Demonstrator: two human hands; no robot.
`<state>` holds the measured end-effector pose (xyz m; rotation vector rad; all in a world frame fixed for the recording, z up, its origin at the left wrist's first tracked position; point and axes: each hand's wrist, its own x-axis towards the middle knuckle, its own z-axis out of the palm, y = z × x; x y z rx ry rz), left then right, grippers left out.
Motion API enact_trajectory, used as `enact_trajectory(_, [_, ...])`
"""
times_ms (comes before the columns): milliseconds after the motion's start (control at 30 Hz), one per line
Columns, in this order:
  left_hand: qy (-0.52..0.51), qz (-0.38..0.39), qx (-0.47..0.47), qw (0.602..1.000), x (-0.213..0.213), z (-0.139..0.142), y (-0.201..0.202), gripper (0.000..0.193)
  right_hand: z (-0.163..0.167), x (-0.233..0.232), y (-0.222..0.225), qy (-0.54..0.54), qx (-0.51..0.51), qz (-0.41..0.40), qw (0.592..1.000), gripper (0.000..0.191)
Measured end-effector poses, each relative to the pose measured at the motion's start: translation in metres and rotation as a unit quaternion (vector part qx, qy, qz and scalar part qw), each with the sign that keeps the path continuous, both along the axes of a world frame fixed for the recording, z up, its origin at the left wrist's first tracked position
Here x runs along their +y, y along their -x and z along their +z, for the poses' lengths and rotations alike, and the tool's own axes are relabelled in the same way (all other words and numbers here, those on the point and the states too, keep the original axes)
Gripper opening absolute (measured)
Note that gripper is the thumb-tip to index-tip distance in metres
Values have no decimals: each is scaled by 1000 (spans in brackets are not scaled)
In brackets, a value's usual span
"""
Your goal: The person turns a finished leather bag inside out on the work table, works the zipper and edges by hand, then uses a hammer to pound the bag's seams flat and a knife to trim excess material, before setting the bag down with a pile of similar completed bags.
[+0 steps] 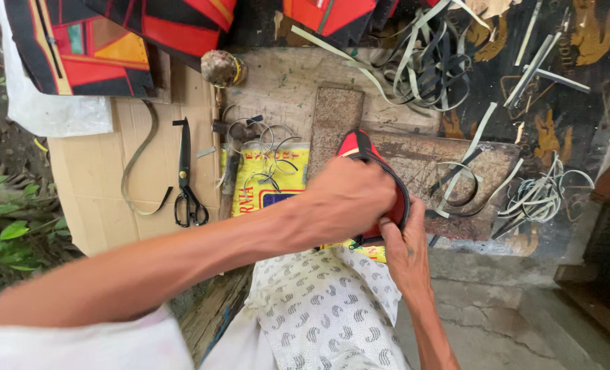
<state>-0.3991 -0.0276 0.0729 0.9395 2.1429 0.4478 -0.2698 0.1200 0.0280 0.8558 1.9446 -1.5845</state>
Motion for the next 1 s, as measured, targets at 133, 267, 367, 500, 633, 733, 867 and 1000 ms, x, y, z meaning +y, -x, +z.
enact_trajectory(133, [-135,308,138,932,-58,8,-14,44,2,-1,2,-20,100,40,994,48])
enact_trajectory(267, [-75,293,10,953,-67,-14,-27,53,10,-10,8,-7,38,36,999,50])
enact_trajectory(367, [-65,246,-10,967,-60,-24,-20,38,18,-8,19,-93,137,98,981,53])
enact_trajectory(500, [-117,246,65,960,-50,-9,-10,52,26,-1,34,-130,165,165,964,52])
enact_trajectory(633, [-126,138,33,982,-31,2,-30,21,30,2,42,-126,185,183,957,50])
enact_trajectory(733, [69,-19,-120,990,-8,-42,-15,22,29,-1,44,-134,191,198,952,49])
enact_trajectory(867, [82,-32,-130,988,27,-133,12,23,28,-1,42,-121,202,204,950,47])
enact_trajectory(1000, [122,-39,-130,983,47,-190,5,23,25,7,41,-114,184,202,955,50])
